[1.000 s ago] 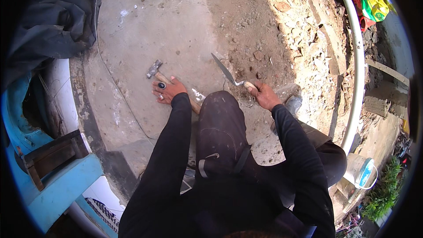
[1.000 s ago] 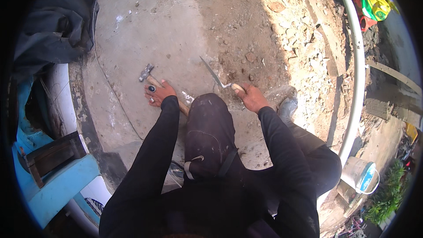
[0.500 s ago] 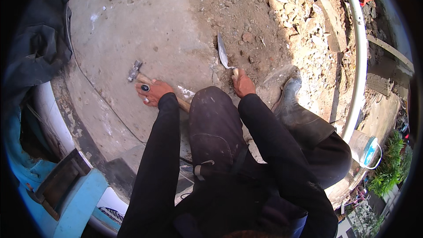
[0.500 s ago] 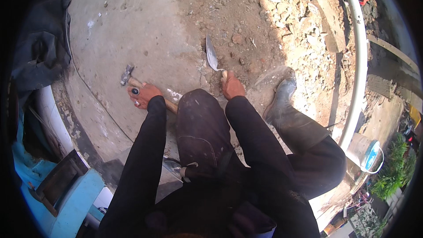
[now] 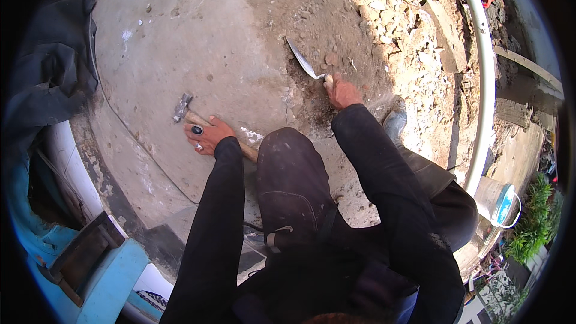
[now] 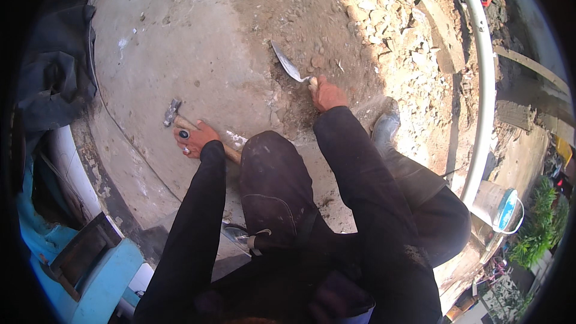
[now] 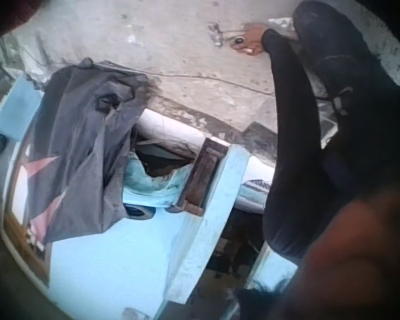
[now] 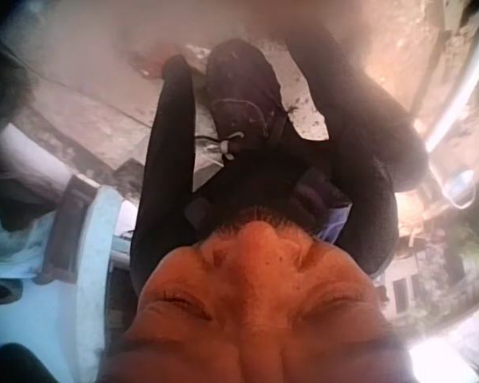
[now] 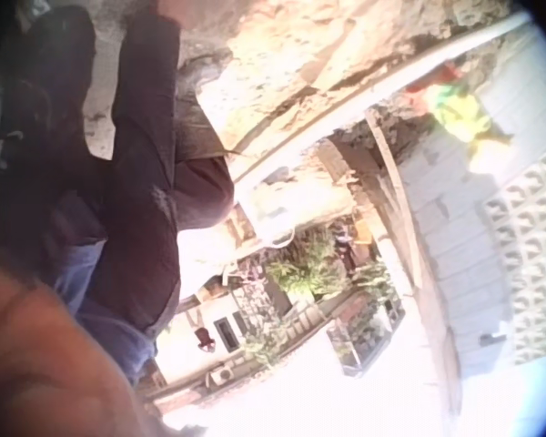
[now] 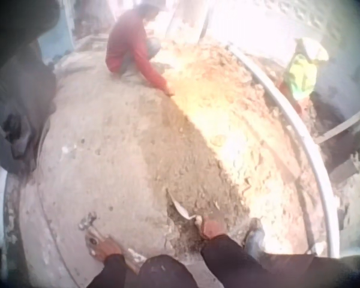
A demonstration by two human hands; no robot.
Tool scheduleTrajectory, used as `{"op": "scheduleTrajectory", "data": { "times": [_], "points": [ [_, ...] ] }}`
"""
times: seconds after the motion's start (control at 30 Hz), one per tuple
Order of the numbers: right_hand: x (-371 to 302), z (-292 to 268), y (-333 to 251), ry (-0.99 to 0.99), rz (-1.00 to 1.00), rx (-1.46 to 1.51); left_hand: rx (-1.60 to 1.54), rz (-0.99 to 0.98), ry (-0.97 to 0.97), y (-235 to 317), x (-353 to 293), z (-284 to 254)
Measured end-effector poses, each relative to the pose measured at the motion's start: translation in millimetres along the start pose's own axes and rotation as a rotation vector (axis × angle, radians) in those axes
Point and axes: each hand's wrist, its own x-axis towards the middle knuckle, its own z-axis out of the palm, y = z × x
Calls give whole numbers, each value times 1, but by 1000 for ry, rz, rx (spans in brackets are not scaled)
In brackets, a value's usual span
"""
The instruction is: The person uses a hammer and a trowel to loosen and remove soil and small rocks from a trench, occasionally clearing debris by hand.
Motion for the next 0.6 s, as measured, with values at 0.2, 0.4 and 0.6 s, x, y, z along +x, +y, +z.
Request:
{"op": "scheduleTrajectory", "data": {
  "times": [0.2,0.4,0.6],
  "points": [
    [9,-70,85,325,105,32,-6,2,-14,10,-6,-6],
    [-92,-4,78,351,121,441,1,-30,-60,5,-6,-10],
    [-134,64,65,171,101,178,-10,-40,-52,3,-5,-7]
  ]
}}
